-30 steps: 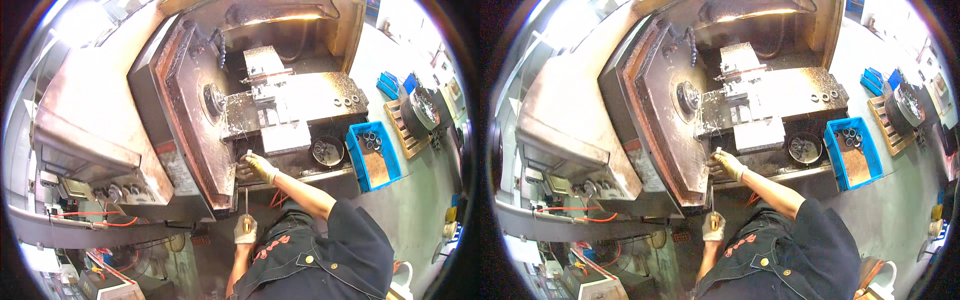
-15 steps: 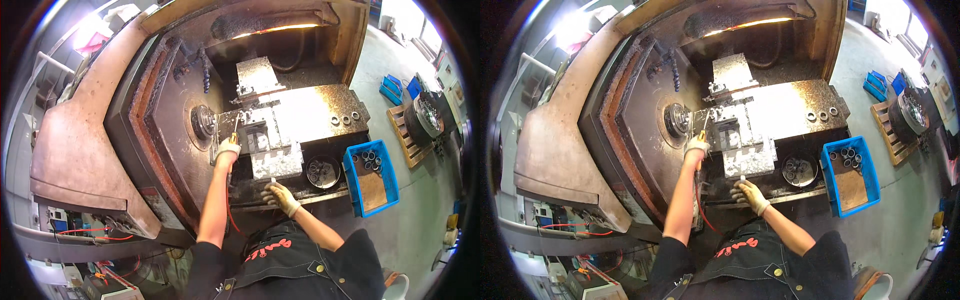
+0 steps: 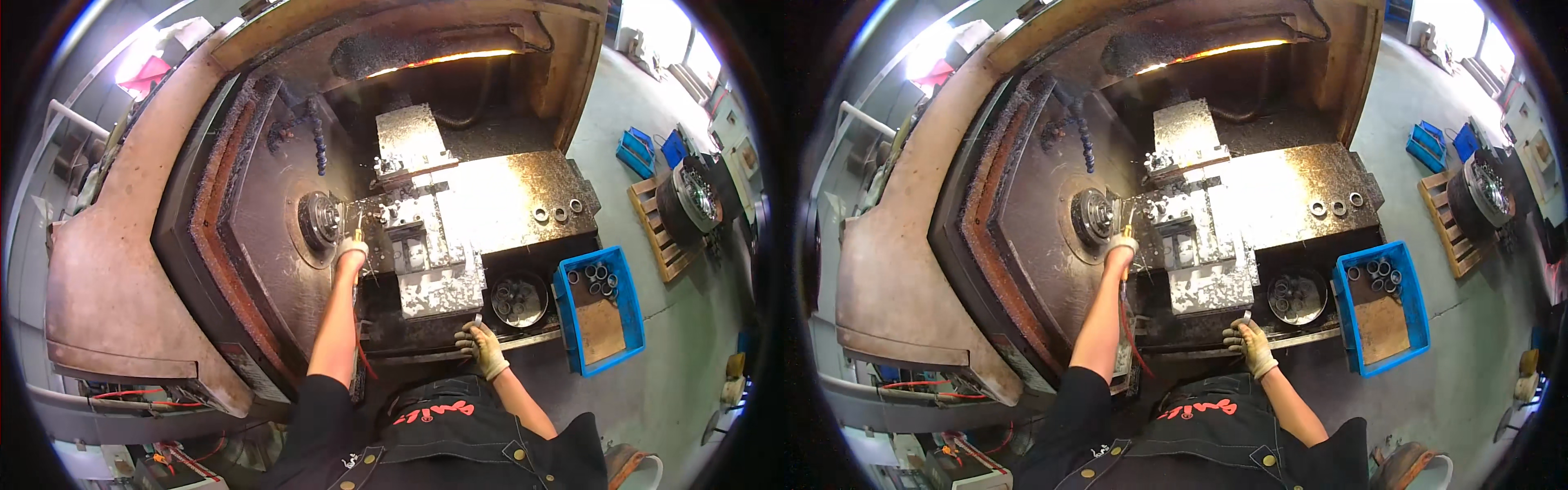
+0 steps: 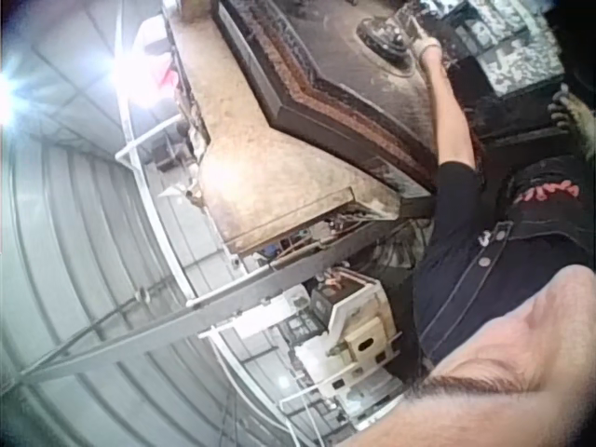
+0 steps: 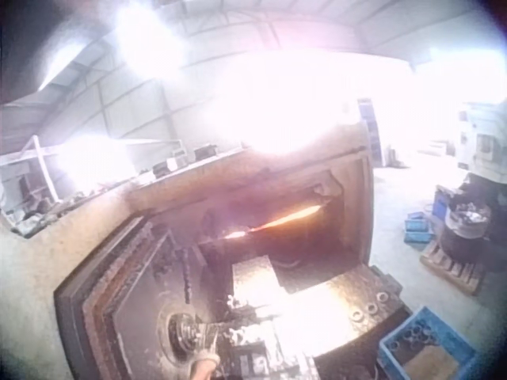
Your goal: The person operates a metal lathe in a workshop, repeatedly opening the machine door to insert and remove small metal rings. They use a screwdriver to adjust the chuck and a long metal rod to clear metal shavings from the machine bed into a blue bin.
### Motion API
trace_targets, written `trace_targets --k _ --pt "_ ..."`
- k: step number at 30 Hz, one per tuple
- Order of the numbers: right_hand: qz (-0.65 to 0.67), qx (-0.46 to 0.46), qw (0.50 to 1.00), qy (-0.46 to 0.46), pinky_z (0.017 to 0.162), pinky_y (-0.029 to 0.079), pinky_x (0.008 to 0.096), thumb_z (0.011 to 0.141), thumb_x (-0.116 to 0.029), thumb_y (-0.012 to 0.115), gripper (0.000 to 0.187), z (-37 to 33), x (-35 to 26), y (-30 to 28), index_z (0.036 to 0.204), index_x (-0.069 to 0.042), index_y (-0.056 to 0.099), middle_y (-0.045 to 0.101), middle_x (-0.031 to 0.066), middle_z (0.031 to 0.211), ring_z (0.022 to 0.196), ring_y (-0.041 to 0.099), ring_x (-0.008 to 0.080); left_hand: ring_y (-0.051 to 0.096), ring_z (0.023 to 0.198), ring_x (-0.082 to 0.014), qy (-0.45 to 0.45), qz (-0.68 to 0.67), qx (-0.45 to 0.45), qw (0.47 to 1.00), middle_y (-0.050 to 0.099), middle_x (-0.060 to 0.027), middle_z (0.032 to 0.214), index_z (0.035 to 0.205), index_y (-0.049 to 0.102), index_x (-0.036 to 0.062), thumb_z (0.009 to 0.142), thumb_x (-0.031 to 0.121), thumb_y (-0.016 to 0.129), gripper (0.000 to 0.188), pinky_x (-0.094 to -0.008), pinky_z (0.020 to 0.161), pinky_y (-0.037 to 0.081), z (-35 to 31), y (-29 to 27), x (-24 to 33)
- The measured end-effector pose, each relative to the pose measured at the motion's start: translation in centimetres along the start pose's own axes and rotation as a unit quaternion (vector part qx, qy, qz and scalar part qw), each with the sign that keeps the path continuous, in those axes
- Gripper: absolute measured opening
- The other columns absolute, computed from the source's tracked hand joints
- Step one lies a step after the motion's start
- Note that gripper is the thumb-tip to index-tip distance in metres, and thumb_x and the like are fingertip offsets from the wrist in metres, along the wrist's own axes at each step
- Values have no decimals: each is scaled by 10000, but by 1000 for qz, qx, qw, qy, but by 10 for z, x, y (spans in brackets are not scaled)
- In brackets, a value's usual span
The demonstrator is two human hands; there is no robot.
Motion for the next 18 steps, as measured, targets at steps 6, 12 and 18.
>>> trace_targets --k 6,12,18 --pt "-78 -28 996 40 567 484 243 890 -261 485 196 21 3 31 996 -98 510 615 92 871 690 594 138 571 876 -363 1 -66 -38 997 602 -214 902 898 582 43 681 188 484 279 -419 745 438 -51 -21 21" --pt "-81 -182 976 87 615 459 262 894 -224 475 212 44 12 122 1054 -89 452 576 119 1005 804 579 171 576 836 -386 -15 -159 69 985 602 -227 888 1047 542 75 705 177 529 357 -436 730 452 -100 -18 -33" --pt "-87 -159 979 -91 605 454 282 849 -201 520 271 179 -13 237 1069 -64 438 592 95 953 789 585 180 553 911 -386 -77 -205 65 973 582 -226 950 1096 485 79 706 176 576 411 -416 769 434 -173 -12 -67"
Point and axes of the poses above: each hand's wrist, its own z-axis towards the middle knuckle, its own y-axis out of the palm, x = y × z, the point moved 9 cm from there along z, towards the middle knuckle
